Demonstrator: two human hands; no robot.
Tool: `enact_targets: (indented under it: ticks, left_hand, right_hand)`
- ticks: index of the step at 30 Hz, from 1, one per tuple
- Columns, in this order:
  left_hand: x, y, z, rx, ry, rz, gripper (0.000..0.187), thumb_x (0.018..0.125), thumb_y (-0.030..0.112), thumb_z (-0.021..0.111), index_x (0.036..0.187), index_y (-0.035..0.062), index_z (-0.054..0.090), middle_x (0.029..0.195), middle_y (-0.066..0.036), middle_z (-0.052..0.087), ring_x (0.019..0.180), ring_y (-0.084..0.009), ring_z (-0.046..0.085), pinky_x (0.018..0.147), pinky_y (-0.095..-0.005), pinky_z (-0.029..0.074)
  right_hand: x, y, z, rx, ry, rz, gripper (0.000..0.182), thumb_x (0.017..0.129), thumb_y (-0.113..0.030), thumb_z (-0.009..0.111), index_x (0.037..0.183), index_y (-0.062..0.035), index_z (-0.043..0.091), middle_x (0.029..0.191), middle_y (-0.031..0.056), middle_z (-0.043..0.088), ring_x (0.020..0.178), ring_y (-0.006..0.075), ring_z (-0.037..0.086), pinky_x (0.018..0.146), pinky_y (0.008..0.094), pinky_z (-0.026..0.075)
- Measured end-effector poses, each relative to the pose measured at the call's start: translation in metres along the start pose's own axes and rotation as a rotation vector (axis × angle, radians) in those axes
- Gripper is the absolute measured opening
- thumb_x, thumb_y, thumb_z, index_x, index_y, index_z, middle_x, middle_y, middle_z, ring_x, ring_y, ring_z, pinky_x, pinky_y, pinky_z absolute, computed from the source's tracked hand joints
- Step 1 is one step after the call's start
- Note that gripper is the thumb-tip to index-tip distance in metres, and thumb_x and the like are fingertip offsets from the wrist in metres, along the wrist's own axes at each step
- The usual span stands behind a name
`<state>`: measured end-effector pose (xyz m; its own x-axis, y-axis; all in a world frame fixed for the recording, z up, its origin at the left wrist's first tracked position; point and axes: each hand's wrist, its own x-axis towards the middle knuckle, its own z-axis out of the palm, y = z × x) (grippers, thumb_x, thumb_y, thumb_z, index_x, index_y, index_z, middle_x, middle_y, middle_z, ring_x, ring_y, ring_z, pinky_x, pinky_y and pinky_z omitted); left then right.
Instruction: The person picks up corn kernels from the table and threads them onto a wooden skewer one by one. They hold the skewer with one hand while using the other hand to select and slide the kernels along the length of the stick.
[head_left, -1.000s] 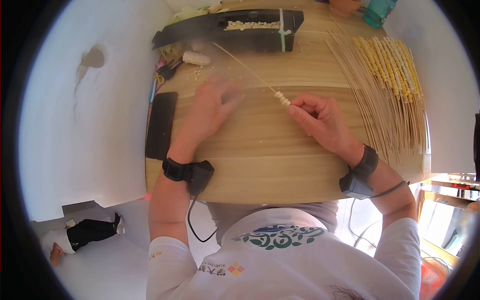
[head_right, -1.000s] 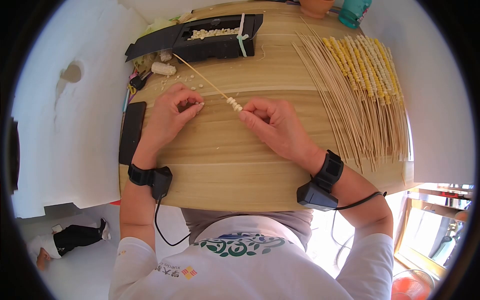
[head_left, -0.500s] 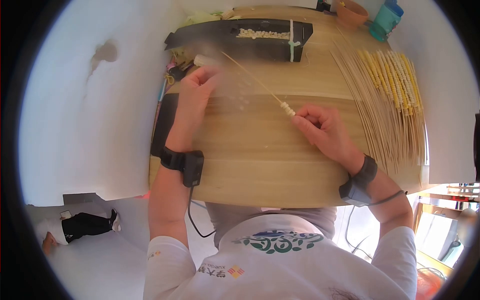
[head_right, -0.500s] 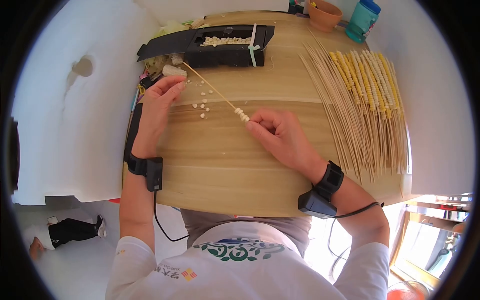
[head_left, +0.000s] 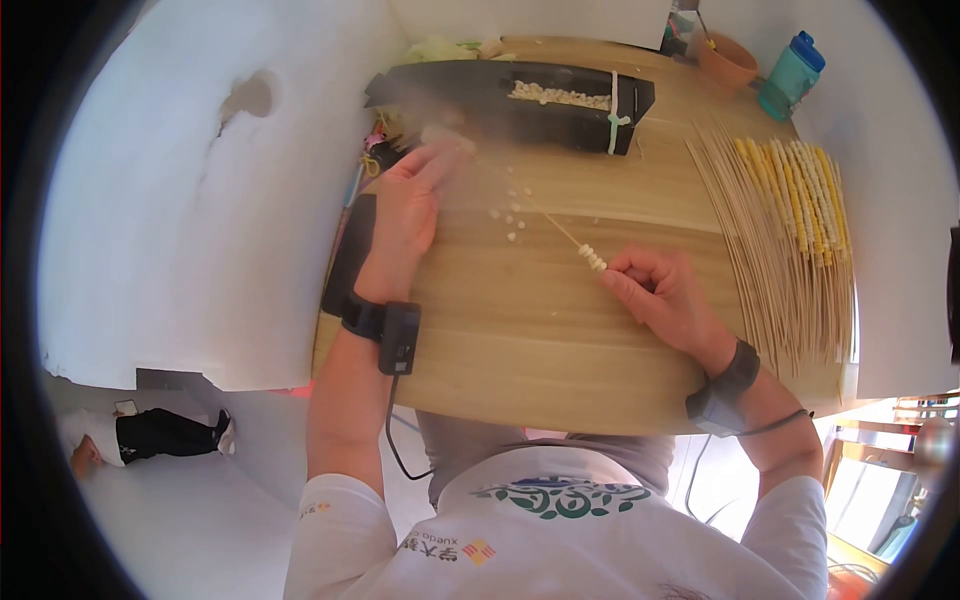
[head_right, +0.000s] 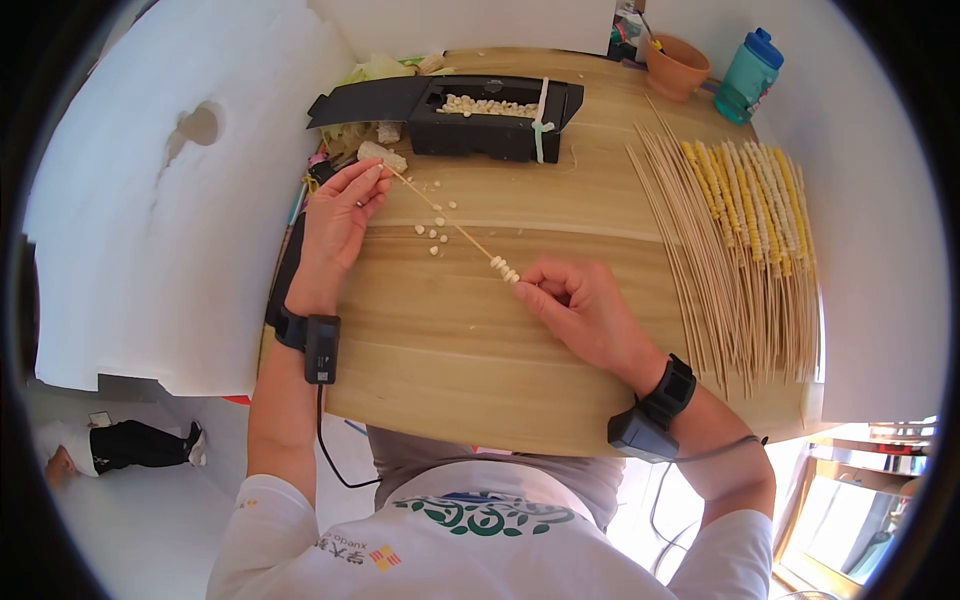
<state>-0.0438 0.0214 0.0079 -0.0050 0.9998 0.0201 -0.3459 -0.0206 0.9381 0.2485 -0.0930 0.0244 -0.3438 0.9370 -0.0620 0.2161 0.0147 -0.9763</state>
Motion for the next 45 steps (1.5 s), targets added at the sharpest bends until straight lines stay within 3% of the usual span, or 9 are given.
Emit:
enact_targets:
  ticks: [24,45]
  left_hand:
    - [0.0033,-0.0032,-0.002,-0.267,0.004,-0.123,0.023,0.092,0.004,0.06,0.114,-0.002,0.06,0.11,-0.012,0.066,0.087,-0.0126,0.063,0.077,-0.0247,0.053]
    - [0.0062,-0.0071,-0.0061,-0.39,-0.01,-0.161,0.024,0.092,0.005,0.062,0.115,-0.0026,0.059,0.109,-0.012,0.065,0.086,-0.0135,0.063,0.077,-0.0254,0.054]
  right_hand:
    - [0.0008,0.0037,0.0021,-0.031,0.001,-0.035,0.018,0.096,-0.015,0.06,0.085,0.0003,0.06,0.058,-0.0082,0.036,0.054,0.0025,0.027,0.046,0.0239,0.022]
    - [0.001,0.0041,0.0015,-0.045,0.0,-0.035,0.018,0.095,-0.015,0.061,0.085,0.0002,0.06,0.059,-0.008,0.037,0.055,0.0027,0.028,0.047,0.0237,0.022]
